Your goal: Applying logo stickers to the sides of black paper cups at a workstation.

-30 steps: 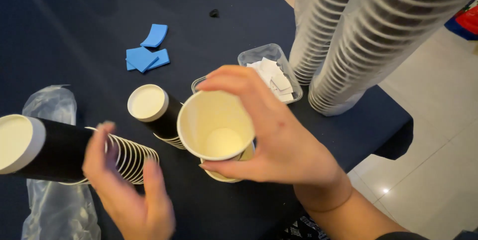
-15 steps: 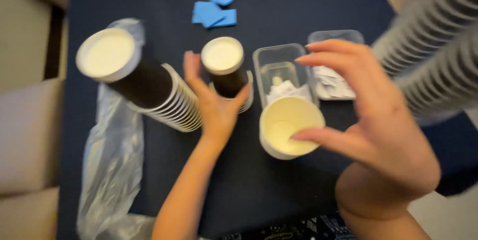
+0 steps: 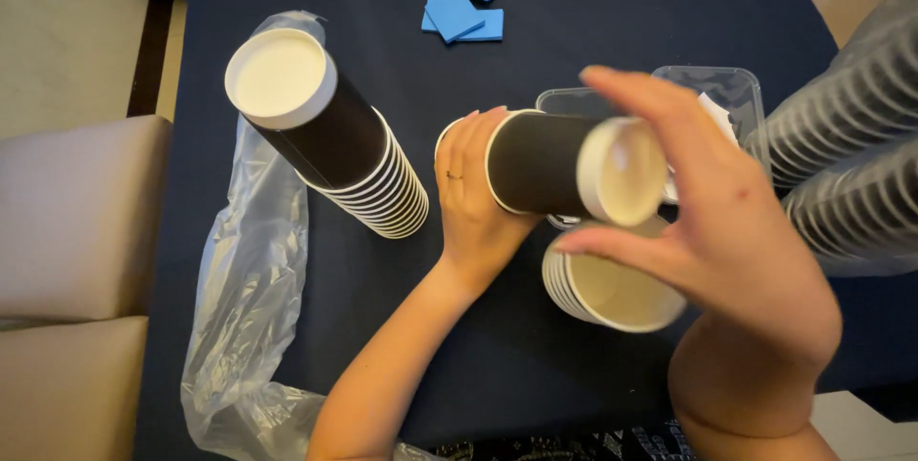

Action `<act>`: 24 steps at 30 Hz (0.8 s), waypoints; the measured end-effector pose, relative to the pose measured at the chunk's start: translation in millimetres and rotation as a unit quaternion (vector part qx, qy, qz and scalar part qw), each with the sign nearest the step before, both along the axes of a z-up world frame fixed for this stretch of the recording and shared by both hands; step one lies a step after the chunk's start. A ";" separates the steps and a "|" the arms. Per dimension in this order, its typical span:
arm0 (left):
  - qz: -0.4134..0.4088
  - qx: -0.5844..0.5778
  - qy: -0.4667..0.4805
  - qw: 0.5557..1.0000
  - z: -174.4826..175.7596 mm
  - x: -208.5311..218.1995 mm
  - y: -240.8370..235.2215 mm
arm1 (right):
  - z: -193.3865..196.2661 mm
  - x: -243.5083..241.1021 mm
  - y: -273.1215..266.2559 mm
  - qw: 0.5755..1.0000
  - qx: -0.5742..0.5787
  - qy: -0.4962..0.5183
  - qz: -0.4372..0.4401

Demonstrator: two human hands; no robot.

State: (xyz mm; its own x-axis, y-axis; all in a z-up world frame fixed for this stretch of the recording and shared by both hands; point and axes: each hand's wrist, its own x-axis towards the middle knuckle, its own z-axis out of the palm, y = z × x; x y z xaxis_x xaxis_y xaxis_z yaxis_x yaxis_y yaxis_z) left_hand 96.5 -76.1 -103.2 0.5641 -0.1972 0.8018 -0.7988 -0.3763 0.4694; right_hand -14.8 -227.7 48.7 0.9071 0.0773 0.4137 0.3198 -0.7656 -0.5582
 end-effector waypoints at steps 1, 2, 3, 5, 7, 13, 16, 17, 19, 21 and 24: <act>-0.007 -0.007 -0.015 1.000 6.1 -2.5 0.5 | -0.6 0.8 3.3 0.999 -0.029 -0.020 0.009; -0.013 -0.015 -0.030 0.999 12.5 -5.1 1.1 | -1.0 1.4 6.6 0.997 -0.058 -0.040 0.017; -0.012 -0.014 -0.030 0.999 10.9 -2.6 3.3 | -2.4 2.7 7.9 0.997 -0.058 -0.040 0.019; -0.012 0.003 -0.021 1.000 8.0 2.4 7.6 | -5.2 4.8 10.4 0.994 -0.064 -0.085 0.014; -0.024 0.010 0.007 1.000 4.9 7.9 11.3 | -8.1 8.8 8.8 0.994 -0.061 -0.081 0.033; -0.074 0.005 0.171 0.982 10.9 4.3 12.2 | -5.5 14.3 10.7 0.993 -0.032 -0.092 0.073; -0.067 -0.012 0.251 0.966 16.5 5.0 10.7 | -7.1 19.8 3.6 0.994 -0.006 -0.071 0.083; -0.060 -0.024 0.280 0.958 18.8 6.7 9.8 | -7.8 21.7 -0.4 0.994 0.021 -0.053 0.096; -0.040 -0.037 0.325 0.944 11.8 13.4 8.2 | -6.9 19.0 -14.3 0.996 0.040 -0.062 0.049; -0.020 -0.050 0.369 0.928 3.3 19.9 7.9 | -13.1 22.3 -33.2 0.996 0.059 -0.071 0.003; -0.016 -0.043 0.337 0.940 -11.1 26.1 8.9 | -40.6 43.0 -66.5 0.996 0.029 -0.046 -0.065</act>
State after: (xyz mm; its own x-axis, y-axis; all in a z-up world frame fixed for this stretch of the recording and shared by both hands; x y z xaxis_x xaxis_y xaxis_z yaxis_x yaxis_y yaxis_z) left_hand 122.6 -67.2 -114.2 0.9449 -0.1740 0.2774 -0.3187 -0.2938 0.9012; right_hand 28.2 -294.2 8.1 0.8658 -0.0652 0.4962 0.2715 -0.7717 -0.5751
